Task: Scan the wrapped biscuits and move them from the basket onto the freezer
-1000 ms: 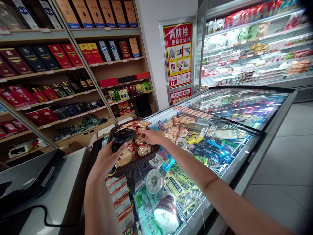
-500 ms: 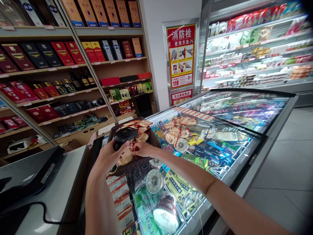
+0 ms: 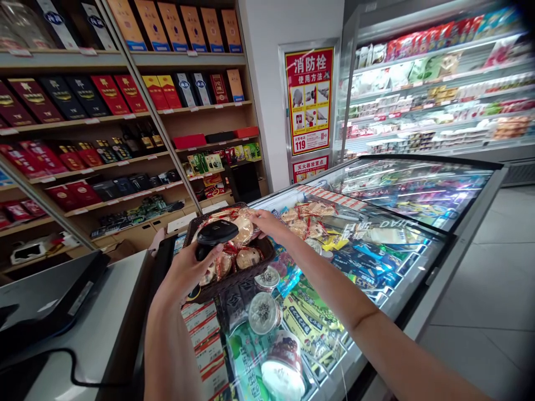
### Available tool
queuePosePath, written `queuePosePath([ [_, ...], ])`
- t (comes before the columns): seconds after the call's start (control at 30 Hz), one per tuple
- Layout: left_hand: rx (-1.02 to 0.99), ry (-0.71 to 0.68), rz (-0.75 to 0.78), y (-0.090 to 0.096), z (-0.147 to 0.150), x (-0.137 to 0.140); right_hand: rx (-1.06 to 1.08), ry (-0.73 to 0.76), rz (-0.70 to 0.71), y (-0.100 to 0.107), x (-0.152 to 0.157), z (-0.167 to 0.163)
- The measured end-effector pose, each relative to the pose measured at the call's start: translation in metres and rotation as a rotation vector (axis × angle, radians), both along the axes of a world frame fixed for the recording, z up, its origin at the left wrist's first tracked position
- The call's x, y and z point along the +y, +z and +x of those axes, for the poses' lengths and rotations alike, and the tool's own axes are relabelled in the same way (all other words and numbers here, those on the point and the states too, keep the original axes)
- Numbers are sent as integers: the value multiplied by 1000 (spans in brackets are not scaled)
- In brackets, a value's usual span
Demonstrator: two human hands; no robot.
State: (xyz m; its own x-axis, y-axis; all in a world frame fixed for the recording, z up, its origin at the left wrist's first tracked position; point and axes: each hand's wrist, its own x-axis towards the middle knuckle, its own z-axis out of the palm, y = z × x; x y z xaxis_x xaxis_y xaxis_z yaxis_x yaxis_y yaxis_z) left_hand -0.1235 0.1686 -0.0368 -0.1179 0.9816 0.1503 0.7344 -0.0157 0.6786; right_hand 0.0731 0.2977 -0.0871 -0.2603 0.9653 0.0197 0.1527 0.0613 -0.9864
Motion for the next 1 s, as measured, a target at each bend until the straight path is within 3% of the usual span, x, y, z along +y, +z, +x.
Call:
queuePosePath([
  [0.13,-91,-93,-100,3,7,-4,24,-108,-23,12,0,18],
  [0.37,-68,-107,-76,1,10,-1,-84,-214,85,13,7,31],
  [0.67,41,-35,18,1,12,-2,-76,-188,128,7,20,44],
  [0.83,-17,-49,24,3,17,-3,-129,-170,152,5,21,41],
  [1.0,-37,-40,-6,0,10,1,-411,-250,186,6,23,49],
])
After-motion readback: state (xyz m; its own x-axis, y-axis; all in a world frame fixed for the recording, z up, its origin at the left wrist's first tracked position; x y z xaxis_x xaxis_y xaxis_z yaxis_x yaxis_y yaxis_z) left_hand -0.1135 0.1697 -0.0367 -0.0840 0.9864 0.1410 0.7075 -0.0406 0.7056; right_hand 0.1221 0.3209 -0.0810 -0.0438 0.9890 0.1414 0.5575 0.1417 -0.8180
